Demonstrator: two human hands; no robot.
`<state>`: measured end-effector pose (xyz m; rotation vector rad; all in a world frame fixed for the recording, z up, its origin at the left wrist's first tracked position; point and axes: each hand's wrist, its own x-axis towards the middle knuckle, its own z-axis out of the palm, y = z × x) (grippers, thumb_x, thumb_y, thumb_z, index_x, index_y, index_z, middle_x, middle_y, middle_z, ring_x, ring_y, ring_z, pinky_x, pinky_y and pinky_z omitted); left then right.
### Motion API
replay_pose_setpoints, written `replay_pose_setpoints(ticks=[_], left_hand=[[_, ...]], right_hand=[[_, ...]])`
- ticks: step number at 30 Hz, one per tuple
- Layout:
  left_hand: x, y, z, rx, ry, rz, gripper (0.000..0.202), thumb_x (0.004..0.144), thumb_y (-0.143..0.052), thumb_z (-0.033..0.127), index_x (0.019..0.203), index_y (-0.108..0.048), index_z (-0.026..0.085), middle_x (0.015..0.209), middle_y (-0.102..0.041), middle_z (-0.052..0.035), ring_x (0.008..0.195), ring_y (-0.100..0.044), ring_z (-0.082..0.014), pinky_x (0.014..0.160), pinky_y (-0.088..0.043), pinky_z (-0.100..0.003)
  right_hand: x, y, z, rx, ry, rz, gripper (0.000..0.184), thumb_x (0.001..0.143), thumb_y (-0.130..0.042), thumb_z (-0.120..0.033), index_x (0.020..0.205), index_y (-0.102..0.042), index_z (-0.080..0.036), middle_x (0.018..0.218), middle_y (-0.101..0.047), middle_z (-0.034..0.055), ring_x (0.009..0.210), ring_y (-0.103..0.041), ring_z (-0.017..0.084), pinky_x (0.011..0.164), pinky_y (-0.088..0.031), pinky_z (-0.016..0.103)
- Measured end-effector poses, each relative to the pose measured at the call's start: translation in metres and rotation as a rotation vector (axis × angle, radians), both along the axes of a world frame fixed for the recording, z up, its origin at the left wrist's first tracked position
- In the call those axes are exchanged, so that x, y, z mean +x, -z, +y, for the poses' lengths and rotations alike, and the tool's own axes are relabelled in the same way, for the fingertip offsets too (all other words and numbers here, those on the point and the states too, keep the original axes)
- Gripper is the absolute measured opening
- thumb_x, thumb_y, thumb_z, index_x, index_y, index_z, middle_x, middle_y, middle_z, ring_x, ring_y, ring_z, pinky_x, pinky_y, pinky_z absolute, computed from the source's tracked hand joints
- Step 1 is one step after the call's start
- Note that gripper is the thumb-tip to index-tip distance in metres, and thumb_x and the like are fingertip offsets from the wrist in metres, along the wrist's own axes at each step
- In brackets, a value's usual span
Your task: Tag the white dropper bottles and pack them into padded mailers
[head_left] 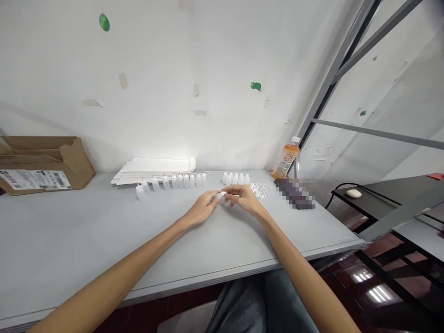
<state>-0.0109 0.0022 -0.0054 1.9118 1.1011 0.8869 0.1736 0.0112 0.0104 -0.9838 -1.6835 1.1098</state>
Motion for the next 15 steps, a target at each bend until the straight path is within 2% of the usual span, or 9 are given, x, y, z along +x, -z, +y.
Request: replay_pose_setpoints(ticks=[4,9,15], left_hand=[[0.0002,0.0022,0.0009,0.037,0.001,0.057,0.042,0.090,-0.042,0.043,0.116,-0.060,0.015,0.061,-0.050,0.0012,0.060,-0.050,-0.0155,0.059,-0.042,-0.027],[0.0017,0.0010,-0.0008,0.084,-0.010,0.106,0.041,0.091,-0.041,0.039,0.119,-0.057,0.014,0.071,-0.054,-0.0010,0.064,-0.052,-0.0158,0.063,-0.042,-0.029],[0.0043,-0.0040,-0.0063,0.160,0.016,0.188,0.032,0.093,-0.039,0.037,0.101,-0.062,0.016,0.078,-0.053,-0.0023,0.072,-0.052,-0.0169,0.070,-0.042,-0.031]], right_hand=[[-0.0019,-0.0027,-0.0029,-0.027,-0.005,-0.021,0.036,0.071,-0.069,-0.044,0.087,-0.070,-0.012,0.069,-0.063,0.0044,0.060,-0.058,0.015,0.048,-0.051,0.027],[-0.0033,-0.0017,-0.0029,-0.041,-0.007,-0.058,0.037,0.076,-0.063,-0.050,0.074,-0.065,-0.013,0.057,-0.055,-0.0006,0.048,-0.052,0.011,0.046,-0.048,0.025],[-0.0017,0.0044,0.0003,-0.033,0.061,-0.202,0.045,0.082,-0.053,-0.056,0.063,-0.055,-0.015,0.047,-0.051,-0.0022,0.040,-0.049,0.011,0.043,-0.040,0.023]])
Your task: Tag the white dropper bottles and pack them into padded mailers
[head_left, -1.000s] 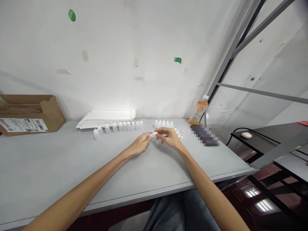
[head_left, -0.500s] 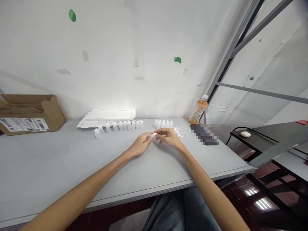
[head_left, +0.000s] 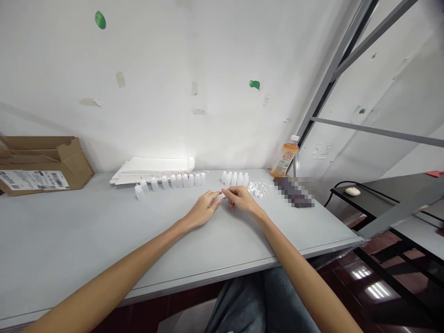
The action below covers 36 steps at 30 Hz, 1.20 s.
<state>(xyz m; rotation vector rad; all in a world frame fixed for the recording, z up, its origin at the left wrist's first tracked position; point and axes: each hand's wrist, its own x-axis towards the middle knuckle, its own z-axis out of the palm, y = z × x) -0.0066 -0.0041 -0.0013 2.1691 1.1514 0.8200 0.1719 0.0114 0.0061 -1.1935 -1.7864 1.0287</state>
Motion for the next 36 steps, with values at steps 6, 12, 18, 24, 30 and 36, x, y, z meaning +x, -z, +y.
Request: replay_pose_setpoints(ticks=[6,12,18,24,30,36], left_hand=[[0.000,0.003,0.000,0.031,0.020,0.014,0.035,0.093,-0.040,0.035,0.118,-0.058,0.018,0.088,-0.054,-0.0041,0.076,-0.053,-0.0173,0.073,-0.043,-0.031],[0.001,0.007,0.001,0.048,0.035,0.026,0.036,0.093,-0.040,0.036,0.117,-0.059,0.018,0.085,-0.054,-0.0034,0.072,-0.054,-0.0165,0.071,-0.043,-0.030],[0.000,0.002,0.002,-0.020,0.002,-0.003,0.038,0.092,-0.039,0.038,0.113,-0.062,0.016,0.069,-0.055,0.0002,0.062,-0.054,-0.0150,0.069,-0.043,-0.029],[-0.003,0.004,0.004,-0.130,-0.014,-0.107,0.048,0.090,-0.042,0.043,0.127,-0.055,0.013,0.059,-0.057,0.0021,0.056,-0.053,-0.0142,0.061,-0.042,-0.026],[-0.001,0.003,0.002,-0.088,0.000,-0.086,0.040,0.089,-0.044,0.041,0.113,-0.063,0.015,0.066,-0.060,-0.0001,0.059,-0.056,-0.0143,0.062,-0.043,-0.027],[0.000,0.002,0.003,-0.073,-0.005,-0.079,0.036,0.089,-0.045,0.036,0.112,-0.064,0.015,0.063,-0.059,0.0009,0.064,-0.058,-0.0152,0.072,-0.044,-0.029]], right_hand=[[-0.002,0.003,-0.001,-0.028,0.017,-0.055,0.054,0.086,-0.044,-0.060,0.052,-0.042,-0.018,0.037,-0.039,-0.0049,0.036,-0.037,0.008,0.042,-0.030,0.022],[-0.003,0.004,0.000,0.049,0.088,-0.152,0.058,0.088,-0.042,-0.057,0.047,-0.043,-0.017,0.036,-0.039,-0.0037,0.037,-0.040,0.008,0.048,-0.035,0.023],[-0.001,-0.007,-0.005,-0.024,0.023,0.064,0.039,0.080,-0.056,-0.054,0.069,-0.054,-0.017,0.059,-0.056,-0.0010,0.042,-0.053,0.010,0.037,-0.036,0.021],[0.001,-0.012,-0.007,-0.146,-0.084,0.189,0.032,0.071,-0.070,-0.041,0.081,-0.063,-0.012,0.066,-0.063,0.0048,0.059,-0.061,0.015,0.044,-0.047,0.022],[-0.001,-0.005,-0.004,-0.148,-0.058,0.088,0.042,0.077,-0.061,-0.053,0.063,-0.055,-0.014,0.054,-0.055,0.0010,0.045,-0.055,0.011,0.034,-0.035,0.019],[-0.002,-0.002,-0.002,-0.066,0.012,-0.010,0.050,0.083,-0.049,-0.060,0.062,-0.053,-0.014,0.053,-0.054,0.0007,0.042,-0.052,0.010,0.034,-0.030,0.019]])
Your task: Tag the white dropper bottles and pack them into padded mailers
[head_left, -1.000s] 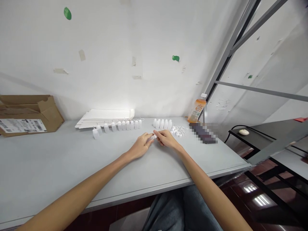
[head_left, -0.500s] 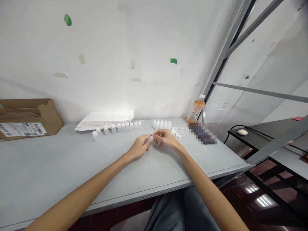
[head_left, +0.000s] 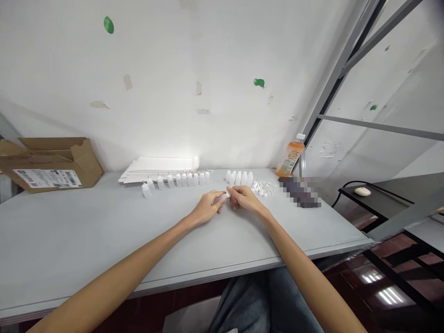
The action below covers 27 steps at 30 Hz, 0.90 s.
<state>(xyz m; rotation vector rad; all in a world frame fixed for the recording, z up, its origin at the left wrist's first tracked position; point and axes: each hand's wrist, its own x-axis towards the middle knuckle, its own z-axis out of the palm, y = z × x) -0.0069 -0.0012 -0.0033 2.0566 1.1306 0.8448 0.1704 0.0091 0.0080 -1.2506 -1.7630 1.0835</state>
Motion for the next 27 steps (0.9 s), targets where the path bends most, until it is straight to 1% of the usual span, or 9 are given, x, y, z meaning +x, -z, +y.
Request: replay_pose_setpoints(ticks=[4,7,11,15,17,19,23,25,27], left_hand=[[0.000,-0.001,-0.001,-0.017,-0.010,-0.021,0.039,0.090,-0.044,0.035,0.119,-0.061,0.014,0.062,-0.058,0.0014,0.062,-0.056,-0.0143,0.070,-0.043,-0.028],[-0.001,-0.003,-0.002,-0.038,-0.009,-0.042,0.040,0.091,-0.044,0.035,0.120,-0.060,0.013,0.066,-0.058,0.0008,0.058,-0.054,-0.0129,0.065,-0.043,-0.027],[-0.002,-0.001,-0.001,0.023,-0.022,-0.041,0.037,0.090,-0.046,0.033,0.118,-0.062,0.015,0.079,-0.058,-0.0018,0.057,-0.054,-0.0110,0.062,-0.044,-0.026],[-0.003,0.005,0.004,0.134,-0.003,0.000,0.033,0.090,-0.047,0.033,0.114,-0.064,0.018,0.088,-0.058,-0.0039,0.064,-0.055,-0.0121,0.064,-0.045,-0.026],[-0.003,0.006,0.006,0.163,-0.008,0.036,0.033,0.090,-0.047,0.033,0.114,-0.064,0.018,0.089,-0.060,-0.0046,0.069,-0.055,-0.0140,0.065,-0.045,-0.026],[-0.003,0.006,0.007,0.171,-0.019,0.062,0.033,0.090,-0.048,0.032,0.115,-0.064,0.017,0.091,-0.061,-0.0054,0.073,-0.055,-0.0155,0.066,-0.044,-0.027],[-0.004,0.005,0.006,0.169,-0.030,0.088,0.035,0.091,-0.047,0.033,0.119,-0.062,0.018,0.093,-0.063,-0.0054,0.075,-0.056,-0.0161,0.067,-0.044,-0.027],[-0.004,0.005,0.005,0.191,-0.024,0.123,0.035,0.091,-0.046,0.034,0.118,-0.062,0.019,0.092,-0.063,-0.0050,0.074,-0.055,-0.0158,0.068,-0.044,-0.028],[-0.004,0.006,0.005,0.222,-0.021,0.168,0.035,0.091,-0.045,0.035,0.118,-0.062,0.020,0.090,-0.063,-0.0046,0.071,-0.054,-0.0155,0.068,-0.043,-0.028]], right_hand=[[0.004,-0.006,-0.003,0.003,-0.035,0.098,0.039,0.078,-0.061,-0.052,0.080,-0.061,-0.014,0.070,-0.059,0.0024,0.049,-0.057,0.011,0.037,-0.038,0.020],[0.005,-0.012,-0.007,-0.041,-0.086,0.155,0.035,0.072,-0.068,-0.045,0.088,-0.062,-0.014,0.072,-0.059,0.0022,0.056,-0.060,0.013,0.043,-0.045,0.022],[0.002,-0.013,-0.008,-0.049,-0.096,0.170,0.036,0.072,-0.068,-0.048,0.077,-0.062,-0.013,0.068,-0.059,0.0027,0.057,-0.059,0.013,0.044,-0.046,0.023],[-0.001,-0.005,-0.004,-0.059,-0.069,0.108,0.048,0.077,-0.059,-0.059,0.063,-0.056,-0.014,0.054,-0.052,0.0007,0.046,-0.055,0.011,0.036,-0.039,0.020],[-0.001,-0.003,-0.003,-0.076,-0.062,0.086,0.052,0.079,-0.054,-0.063,0.063,-0.055,-0.014,0.050,-0.051,0.0007,0.043,-0.055,0.012,0.033,-0.036,0.020],[-0.001,-0.003,-0.003,-0.084,-0.063,0.092,0.052,0.080,-0.053,-0.064,0.066,-0.056,-0.014,0.053,-0.053,0.0015,0.045,-0.058,0.014,0.032,-0.037,0.020],[0.000,-0.008,-0.006,-0.086,-0.036,0.142,0.043,0.073,-0.065,-0.058,0.075,-0.058,-0.015,0.065,-0.058,0.0023,0.047,-0.060,0.013,0.037,-0.045,0.022],[0.000,-0.008,-0.008,-0.090,-0.040,0.152,0.041,0.072,-0.068,-0.055,0.076,-0.057,-0.016,0.064,-0.058,0.0011,0.047,-0.059,0.013,0.039,-0.047,0.023],[0.000,-0.007,-0.007,-0.082,-0.054,0.135,0.041,0.073,-0.066,-0.055,0.072,-0.055,-0.016,0.058,-0.056,0.0001,0.046,-0.059,0.014,0.039,-0.047,0.023]])
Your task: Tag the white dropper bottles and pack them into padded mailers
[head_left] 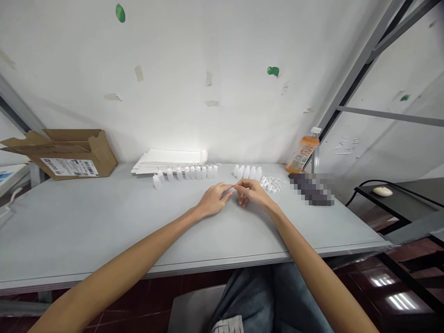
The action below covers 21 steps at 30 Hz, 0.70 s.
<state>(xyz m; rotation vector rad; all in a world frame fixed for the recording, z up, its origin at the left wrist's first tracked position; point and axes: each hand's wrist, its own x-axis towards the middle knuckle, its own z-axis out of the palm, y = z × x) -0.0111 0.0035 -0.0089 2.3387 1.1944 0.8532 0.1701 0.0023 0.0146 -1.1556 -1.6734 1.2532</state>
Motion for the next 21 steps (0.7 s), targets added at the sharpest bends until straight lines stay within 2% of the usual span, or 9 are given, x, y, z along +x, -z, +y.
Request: replay_pose_setpoints(ticks=[7,11,14,18,21], left_hand=[[0.000,0.000,0.000,0.035,0.010,0.007,0.033,0.092,-0.043,0.036,0.111,-0.064,0.017,0.092,-0.064,-0.0061,0.073,-0.054,-0.0166,0.069,-0.042,-0.029],[0.000,-0.002,0.000,-0.012,0.011,-0.025,0.034,0.093,-0.041,0.037,0.107,-0.065,0.018,0.091,-0.065,-0.0057,0.074,-0.056,-0.0170,0.066,-0.042,-0.028],[0.000,-0.003,-0.002,0.015,0.011,0.028,0.033,0.094,-0.040,0.037,0.106,-0.064,0.018,0.088,-0.065,-0.0053,0.074,-0.055,-0.0173,0.068,-0.041,-0.029],[0.000,-0.003,-0.005,0.074,0.011,0.103,0.032,0.094,-0.038,0.033,0.107,-0.063,0.018,0.091,-0.063,-0.0060,0.079,-0.057,-0.0187,0.071,-0.042,-0.029],[0.001,-0.005,-0.008,0.041,0.035,0.043,0.030,0.093,-0.041,0.034,0.105,-0.064,0.019,0.090,-0.063,-0.0048,0.079,-0.057,-0.0177,0.069,-0.042,-0.028]], right_hand=[[-0.002,0.012,0.007,0.098,0.014,-0.102,0.051,0.080,-0.053,-0.062,0.056,-0.044,-0.018,0.047,-0.043,-0.0027,0.039,-0.050,0.011,0.034,-0.035,0.020],[-0.004,0.011,0.005,0.135,0.021,-0.087,0.049,0.080,-0.052,-0.064,0.063,-0.046,-0.018,0.052,-0.048,-0.0015,0.040,-0.050,0.011,0.032,-0.033,0.021],[-0.006,0.010,0.002,0.144,0.007,-0.081,0.047,0.080,-0.052,-0.063,0.064,-0.046,-0.019,0.053,-0.049,-0.0019,0.040,-0.050,0.012,0.031,-0.032,0.021],[-0.006,0.014,0.003,0.161,0.022,-0.162,0.051,0.085,-0.044,-0.062,0.058,-0.044,-0.019,0.044,-0.044,-0.0026,0.037,-0.042,0.010,0.036,-0.031,0.023],[-0.007,0.016,0.004,0.214,0.067,-0.212,0.059,0.088,-0.038,-0.062,0.048,-0.038,-0.019,0.038,-0.040,-0.0016,0.038,-0.039,0.010,0.042,-0.033,0.024]])
